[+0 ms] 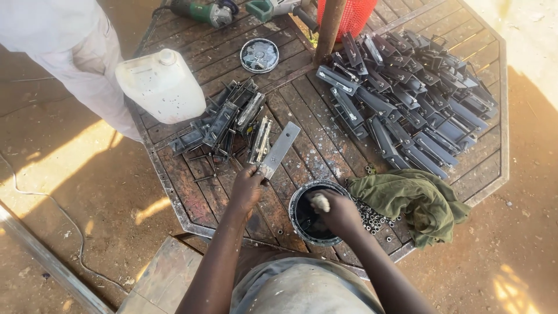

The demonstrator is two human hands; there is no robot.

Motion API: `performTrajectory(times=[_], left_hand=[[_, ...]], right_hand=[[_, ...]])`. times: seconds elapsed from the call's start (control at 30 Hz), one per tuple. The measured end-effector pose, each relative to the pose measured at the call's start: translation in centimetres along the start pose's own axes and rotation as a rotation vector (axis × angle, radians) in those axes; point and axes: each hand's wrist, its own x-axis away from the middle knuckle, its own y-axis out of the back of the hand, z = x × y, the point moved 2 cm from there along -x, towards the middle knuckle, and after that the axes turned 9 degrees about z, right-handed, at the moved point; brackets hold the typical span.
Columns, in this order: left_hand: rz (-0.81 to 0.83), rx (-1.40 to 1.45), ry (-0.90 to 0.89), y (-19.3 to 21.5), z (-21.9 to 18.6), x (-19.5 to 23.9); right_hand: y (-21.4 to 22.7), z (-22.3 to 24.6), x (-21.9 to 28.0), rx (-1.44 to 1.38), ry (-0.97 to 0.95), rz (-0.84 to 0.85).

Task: Applying a black coating to small metal components using a paintbrush on a workshop table.

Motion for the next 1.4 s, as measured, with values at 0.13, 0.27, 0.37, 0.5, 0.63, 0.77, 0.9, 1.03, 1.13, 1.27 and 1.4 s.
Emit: performTrajectory(times=[0.13,0.27,0.37,0.5,0.63,0.77,0.9,1.03,1.13,1.27,1.4], left_hand=[[-0.003,0.152,0.047,-0.7,-1.8,0.9],[0.077,0.389,0.189,-1.0,1.4,-0.9],[0.152,0.459,0.306,-1.5,3.9,-2.7],[0.174,0.523,0.392,-2.2,5.1,-3.7],[0.199,0.482,0.432,-2.6,3.1,-2.1],[0.218,0.417,0.425,-3.1,3.1,-2.1],[0.262,0.412,0.412,-4.1,3.0,-2.0],[0.261,0.434,0.384,-4.7,3.7,-2.3],[0.319,0.448,0.402,-5.6,3.9,-2.5],[0.332,0.407,0.406,-5.4,3.6,-2.0],[0.320,0.433,0.391,-5.0,3.9,-1.9]], right_hand=[[2.2,-0.5,1.9,-0.145,-0.157,-0.095],[3.6,-2.3,3.2,-0.595,-0.196,-0.218],[4.3,-3.5,3.1,-0.936,0.013,-0.283],[3.7,-3.5,2.3,-1.305,0.170,-0.262],[3.2,-2.7,1.7,-1.365,0.240,-0.201],[2.9,-2.5,1.3,-1.366,0.256,-0.148],[3.7,-2.6,1.3,-1.305,0.245,-0.190],[4.3,-3.2,2.0,-1.291,0.238,-0.241],[4.9,-0.9,3.0,-1.303,0.270,-0.192],[4.5,-3.4,2.2,-1.270,0.279,-0.222],[4.7,-5.6,2.6,-1.275,0.290,-0.265]])
